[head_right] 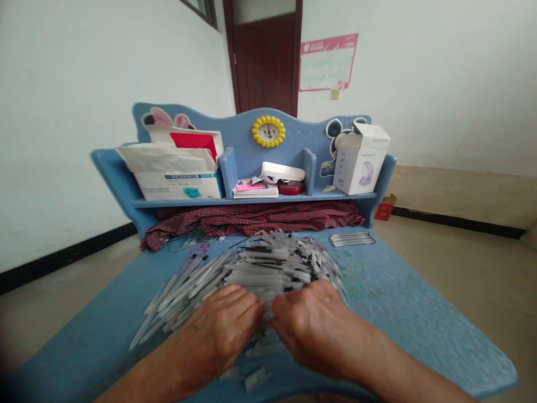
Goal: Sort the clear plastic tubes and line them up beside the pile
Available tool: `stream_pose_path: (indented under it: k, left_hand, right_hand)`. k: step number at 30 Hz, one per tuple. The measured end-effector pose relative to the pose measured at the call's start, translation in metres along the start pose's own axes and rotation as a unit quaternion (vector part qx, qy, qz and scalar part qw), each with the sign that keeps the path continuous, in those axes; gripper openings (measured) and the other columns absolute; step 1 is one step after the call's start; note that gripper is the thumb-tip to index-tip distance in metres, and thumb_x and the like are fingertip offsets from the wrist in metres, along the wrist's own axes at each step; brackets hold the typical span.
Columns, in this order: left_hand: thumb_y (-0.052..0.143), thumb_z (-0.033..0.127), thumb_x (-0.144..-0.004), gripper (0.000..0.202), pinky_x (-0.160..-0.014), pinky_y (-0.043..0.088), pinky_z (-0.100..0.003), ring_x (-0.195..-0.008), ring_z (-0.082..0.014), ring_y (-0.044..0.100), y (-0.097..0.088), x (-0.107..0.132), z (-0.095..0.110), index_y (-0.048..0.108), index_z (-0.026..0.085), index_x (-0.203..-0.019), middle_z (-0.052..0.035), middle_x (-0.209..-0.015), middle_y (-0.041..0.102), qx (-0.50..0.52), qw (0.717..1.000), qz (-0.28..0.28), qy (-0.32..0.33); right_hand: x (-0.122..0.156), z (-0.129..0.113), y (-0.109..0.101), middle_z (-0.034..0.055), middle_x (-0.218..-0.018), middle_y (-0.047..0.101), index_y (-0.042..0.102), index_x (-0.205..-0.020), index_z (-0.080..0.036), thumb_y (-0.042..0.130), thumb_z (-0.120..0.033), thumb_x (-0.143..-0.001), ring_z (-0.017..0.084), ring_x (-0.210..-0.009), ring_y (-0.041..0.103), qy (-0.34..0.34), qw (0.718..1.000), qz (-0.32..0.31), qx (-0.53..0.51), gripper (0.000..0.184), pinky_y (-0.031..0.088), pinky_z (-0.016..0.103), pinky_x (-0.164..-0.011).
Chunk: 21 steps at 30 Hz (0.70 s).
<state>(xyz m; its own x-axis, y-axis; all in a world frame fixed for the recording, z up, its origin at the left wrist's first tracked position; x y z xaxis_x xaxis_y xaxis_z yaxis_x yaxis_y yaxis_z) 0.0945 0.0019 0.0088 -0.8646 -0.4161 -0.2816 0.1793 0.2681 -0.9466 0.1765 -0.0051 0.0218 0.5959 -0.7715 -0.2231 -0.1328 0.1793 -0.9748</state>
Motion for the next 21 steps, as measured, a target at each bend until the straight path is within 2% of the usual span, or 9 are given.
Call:
stream_pose_path:
  k: [3,5,7,11,14,21]
  left_hand:
    - [0.041,0.010,-0.087,0.016,-0.064,0.044,-0.032,-0.066,-0.0189,0.054,0.001,0.000,-0.015,0.054,0.017,-0.080,-0.0041,-0.072,0.058,0.001,0.999,0.018,-0.050]
    - [0.044,0.012,-0.087,0.014,-0.063,0.046,-0.030,-0.067,-0.0182,0.056,0.004,0.001,-0.028,0.055,0.017,-0.080,-0.0037,-0.073,0.059,0.015,0.996,0.021,-0.087]
    - [0.045,0.014,-0.088,0.013,-0.064,0.048,-0.030,-0.070,-0.0183,0.058,0.008,0.002,-0.040,0.056,0.017,-0.083,-0.0037,-0.075,0.060,0.033,0.992,0.020,-0.118]
    - [0.046,0.014,-0.089,0.013,-0.071,0.051,-0.032,-0.079,-0.0199,0.062,0.010,0.005,-0.053,0.059,0.015,-0.091,-0.0058,-0.083,0.063,0.068,0.986,0.029,-0.148]
    - [0.047,0.014,-0.088,0.013,-0.074,0.051,-0.032,-0.081,-0.0198,0.063,0.007,0.005,-0.056,0.060,0.014,-0.090,-0.0067,-0.085,0.065,0.077,0.984,0.039,-0.155]
    - [0.048,0.015,-0.088,0.014,-0.073,0.050,-0.031,-0.079,-0.0194,0.063,0.002,0.009,-0.076,0.062,0.014,-0.092,-0.0064,-0.082,0.064,0.079,0.978,0.043,-0.190]
  right_hand:
    - [-0.007,0.034,-0.007,0.0010,-0.063,0.064,0.057,-0.077,-0.018,0.045,-0.032,-0.091,0.011,-0.054,0.054,0.078,0.997,0.002,-0.007,0.023,0.021,0.027,-0.051]
    - [-0.010,0.054,-0.005,0.0034,-0.064,0.066,0.059,-0.079,-0.017,0.046,-0.031,-0.090,0.013,-0.055,0.056,0.124,0.991,-0.005,0.045,0.022,0.020,0.028,-0.051]
    - [-0.014,0.066,0.003,0.0056,-0.066,0.068,0.060,-0.079,-0.017,0.048,-0.026,-0.088,0.014,-0.056,0.058,0.142,0.985,-0.018,0.093,0.018,0.017,0.029,-0.051]
    - [-0.018,0.070,0.023,0.0066,-0.066,0.069,0.061,-0.079,-0.017,0.047,-0.019,-0.086,0.015,-0.054,0.059,0.133,0.982,-0.030,0.134,0.015,0.015,0.030,-0.050]
    - [-0.019,0.071,0.031,0.0068,-0.064,0.068,0.060,-0.078,-0.018,0.043,-0.017,-0.088,0.015,-0.053,0.058,0.124,0.982,-0.030,0.143,0.020,0.014,0.030,-0.049]
    - [-0.004,0.087,0.015,0.0044,-0.065,0.066,0.057,-0.075,-0.020,0.039,-0.027,-0.092,0.015,-0.058,0.058,0.168,0.982,-0.030,0.080,0.026,0.020,0.028,-0.051]
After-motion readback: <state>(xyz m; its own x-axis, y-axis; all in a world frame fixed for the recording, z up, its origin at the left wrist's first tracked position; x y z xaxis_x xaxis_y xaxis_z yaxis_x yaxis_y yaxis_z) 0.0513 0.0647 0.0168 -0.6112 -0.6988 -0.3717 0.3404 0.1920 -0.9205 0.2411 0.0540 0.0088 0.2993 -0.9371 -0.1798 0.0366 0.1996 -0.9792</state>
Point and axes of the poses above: each hand's wrist, its own x-axis away from the middle knuckle, its own y-axis out of the palm, z = x × y, the point moved 8 cm from there along -x, towards the middle knuckle
